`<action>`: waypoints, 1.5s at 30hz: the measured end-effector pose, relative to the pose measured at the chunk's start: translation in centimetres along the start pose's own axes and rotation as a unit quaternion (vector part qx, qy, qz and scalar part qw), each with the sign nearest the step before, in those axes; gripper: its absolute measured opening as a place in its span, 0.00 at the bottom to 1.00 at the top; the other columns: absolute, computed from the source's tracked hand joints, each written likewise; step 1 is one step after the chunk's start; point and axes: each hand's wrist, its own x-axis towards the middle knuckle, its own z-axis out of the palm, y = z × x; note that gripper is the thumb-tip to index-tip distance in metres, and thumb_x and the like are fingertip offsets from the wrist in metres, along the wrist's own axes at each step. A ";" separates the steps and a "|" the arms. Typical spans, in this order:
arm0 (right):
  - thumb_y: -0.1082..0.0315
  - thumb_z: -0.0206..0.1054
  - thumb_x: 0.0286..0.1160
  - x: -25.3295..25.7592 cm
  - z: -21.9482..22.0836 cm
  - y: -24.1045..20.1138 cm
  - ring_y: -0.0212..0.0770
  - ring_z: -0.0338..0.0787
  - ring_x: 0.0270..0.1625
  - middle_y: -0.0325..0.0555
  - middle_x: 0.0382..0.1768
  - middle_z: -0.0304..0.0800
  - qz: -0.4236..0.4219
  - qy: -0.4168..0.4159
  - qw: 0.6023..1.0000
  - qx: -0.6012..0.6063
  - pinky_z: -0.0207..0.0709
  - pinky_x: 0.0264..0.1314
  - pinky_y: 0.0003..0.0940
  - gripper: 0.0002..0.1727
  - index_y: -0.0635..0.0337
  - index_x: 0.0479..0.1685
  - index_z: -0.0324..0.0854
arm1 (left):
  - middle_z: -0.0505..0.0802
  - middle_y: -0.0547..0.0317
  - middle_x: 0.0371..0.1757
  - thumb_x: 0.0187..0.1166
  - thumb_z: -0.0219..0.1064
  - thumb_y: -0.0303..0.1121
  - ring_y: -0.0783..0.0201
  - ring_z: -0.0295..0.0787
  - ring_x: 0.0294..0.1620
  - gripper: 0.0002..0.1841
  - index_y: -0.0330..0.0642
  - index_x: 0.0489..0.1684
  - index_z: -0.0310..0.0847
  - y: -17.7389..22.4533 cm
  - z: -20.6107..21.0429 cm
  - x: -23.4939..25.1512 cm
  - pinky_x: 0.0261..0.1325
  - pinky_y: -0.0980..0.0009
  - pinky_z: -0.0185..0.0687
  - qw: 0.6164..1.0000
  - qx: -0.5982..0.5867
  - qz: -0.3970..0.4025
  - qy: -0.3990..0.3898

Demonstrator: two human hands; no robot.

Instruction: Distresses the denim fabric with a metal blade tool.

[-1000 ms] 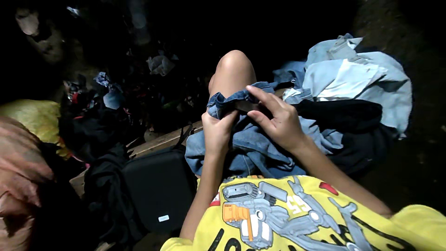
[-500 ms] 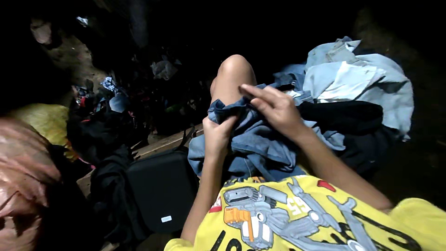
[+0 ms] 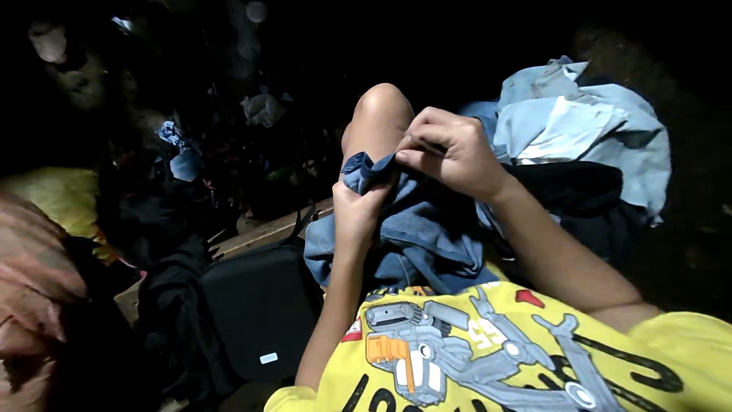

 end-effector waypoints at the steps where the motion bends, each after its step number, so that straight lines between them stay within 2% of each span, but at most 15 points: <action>1: 0.68 0.69 0.74 0.4 -0.1 0.0 0.23 0.82 0.38 0.45 0.37 0.86 0.022 -0.011 1.000 0.017 0.74 0.43 0.14 0.09 0.66 0.33 0.89 | 0.92 0.70 0.28 0.69 0.73 0.20 0.80 0.87 0.28 0.08 0.45 0.35 0.88 0.0 -0.1 0.1 0.33 0.80 0.85 1.000 0.002 -0.001 -0.003; 4: 0.69 0.67 0.76 1.0 -0.2 -0.1 0.17 0.80 0.39 0.35 0.37 0.84 0.129 -0.043 0.986 0.093 0.72 0.44 0.12 0.06 0.60 0.33 0.87 | 0.91 0.69 0.28 0.72 0.71 0.24 0.79 0.86 0.26 0.04 0.45 0.37 0.87 0.1 -0.1 0.3 0.30 0.79 0.84 1.000 0.007 -0.019 -0.004; 7: 0.67 0.66 0.79 0.7 0.0 0.0 0.17 0.81 0.39 0.34 0.38 0.85 0.151 -0.037 0.983 0.099 0.73 0.45 0.13 0.08 0.59 0.38 0.88 | 0.91 0.68 0.27 0.73 0.70 0.25 0.78 0.86 0.24 0.03 0.45 0.38 0.86 0.2 -0.2 0.4 0.29 0.79 0.84 0.999 -0.002 -0.045 0.009; 11: 0.45 0.45 0.92 -1.9 -1.7 -1.0 0.25 0.77 0.33 0.40 0.42 0.85 0.135 -0.040 0.990 0.024 0.73 0.35 0.22 0.32 0.60 0.75 0.77 | 0.92 0.68 0.28 0.74 0.70 0.26 0.77 0.87 0.26 0.03 0.45 0.39 0.87 0.5 -0.1 0.3 0.31 0.79 0.86 0.998 -0.026 -0.051 0.024; 13: 0.48 0.43 0.93 -3.3 -2.0 -1.6 0.30 0.82 0.36 0.45 0.47 0.88 0.124 -0.055 0.991 -0.008 0.78 0.38 0.28 0.32 0.60 0.83 0.70 | 0.93 0.67 0.31 0.75 0.73 0.27 0.77 0.89 0.29 0.05 0.44 0.43 0.87 0.5 -0.1 0.3 0.35 0.78 0.88 0.998 -0.035 -0.049 0.020; 18: 0.49 0.50 0.90 -5.5 -0.3 -2.3 0.38 0.85 0.32 0.45 0.42 0.89 0.108 -0.065 0.990 -0.066 0.79 0.31 0.39 0.31 0.58 0.84 0.70 | 0.94 0.66 0.32 0.70 0.75 0.23 0.76 0.90 0.30 0.08 0.44 0.43 0.88 0.6 0.0 0.5 0.35 0.77 0.88 0.998 -0.032 -0.046 -0.009; 22: 0.50 0.51 0.91 -5.7 0.5 -1.8 0.47 0.92 0.41 0.51 0.56 0.92 0.118 -0.054 0.987 -0.093 0.83 0.36 0.48 0.30 0.55 0.85 0.70 | 0.94 0.65 0.33 0.70 0.72 0.20 0.76 0.91 0.31 0.09 0.43 0.43 0.87 0.7 0.0 0.5 0.36 0.76 0.89 0.998 -0.040 -0.052 -0.020; 33: 0.51 0.55 0.89 -5.3 3.2 -1.5 0.38 0.76 0.24 0.43 0.28 0.78 0.102 0.059 0.986 -0.117 0.67 0.23 0.35 0.23 0.47 0.74 0.85 | 0.94 0.66 0.33 0.69 0.70 0.15 0.77 0.90 0.32 0.11 0.42 0.40 0.88 0.4 -0.2 0.6 0.38 0.78 0.88 0.997 -0.038 -0.042 -0.048; 35: 0.53 0.56 0.89 -5.1 3.1 -1.5 0.36 0.82 0.30 0.44 0.34 0.85 0.124 0.062 0.989 -0.051 0.73 0.30 0.33 0.23 0.52 0.72 0.86 | 0.94 0.65 0.33 0.70 0.70 0.16 0.77 0.90 0.33 0.09 0.40 0.41 0.88 0.4 -0.2 0.9 0.40 0.78 0.88 0.998 -0.029 -0.039 -0.050; 37: 0.60 0.56 0.91 -4.5 1.5 -2.0 0.23 0.90 0.56 0.37 0.60 0.92 0.195 0.003 0.972 0.133 0.83 0.61 0.22 0.21 0.57 0.74 0.82 | 0.94 0.64 0.34 0.70 0.70 0.17 0.76 0.91 0.36 0.08 0.38 0.41 0.87 0.4 -0.3 1.2 0.44 0.75 0.89 0.998 -0.027 -0.035 -0.054; 38: 0.62 0.55 0.91 -4.1 0.6 -2.0 0.16 0.88 0.53 0.31 0.61 0.92 0.238 -0.020 0.943 0.230 0.81 0.58 0.15 0.20 0.57 0.73 0.82 | 0.94 0.65 0.33 0.70 0.71 0.19 0.76 0.91 0.34 0.07 0.40 0.39 0.87 0.4 -0.5 1.3 0.42 0.76 0.89 0.998 -0.022 -0.032 -0.053; 40: 0.61 0.54 0.91 -3.5 -0.8 -2.0 0.13 0.73 0.23 0.23 0.33 0.86 0.313 -0.041 0.891 0.326 0.66 0.23 0.09 0.18 0.51 0.66 0.87 | 0.93 0.69 0.31 0.74 0.71 0.27 0.77 0.90 0.31 0.03 0.45 0.40 0.87 0.4 -0.9 1.1 0.38 0.77 0.89 0.999 -0.016 -0.025 -0.045; 41: 0.60 0.53 0.92 -3.4 -1.6 -1.7 0.15 0.67 0.18 0.24 0.26 0.81 0.328 -0.069 0.877 0.345 0.59 0.17 0.10 0.18 0.50 0.65 0.87 | 0.93 0.69 0.33 0.77 0.70 0.31 0.77 0.90 0.32 0.03 0.47 0.43 0.88 0.5 -0.9 1.0 0.38 0.77 0.89 0.999 -0.024 -0.023 -0.035; 43: 0.57 0.52 0.92 -3.3 -2.8 -0.5 0.16 0.63 0.15 0.25 0.22 0.79 0.310 -0.129 0.870 0.361 0.55 0.15 0.11 0.19 0.49 0.67 0.87 | 0.93 0.70 0.31 0.82 0.69 0.38 0.78 0.90 0.29 0.05 0.49 0.43 0.86 0.7 -0.5 0.9 0.34 0.78 0.89 0.999 -0.042 -0.020 -0.009; 45: 0.55 0.52 0.92 -3.1 -3.9 1.1 0.12 0.68 0.21 0.20 0.30 0.85 0.254 -0.171 0.883 0.355 0.61 0.22 0.09 0.21 0.48 0.72 0.82 | 0.93 0.71 0.29 0.85 0.65 0.41 0.78 0.89 0.27 0.08 0.51 0.41 0.86 0.9 -0.3 0.7 0.32 0.79 0.88 0.998 -0.053 -0.021 0.008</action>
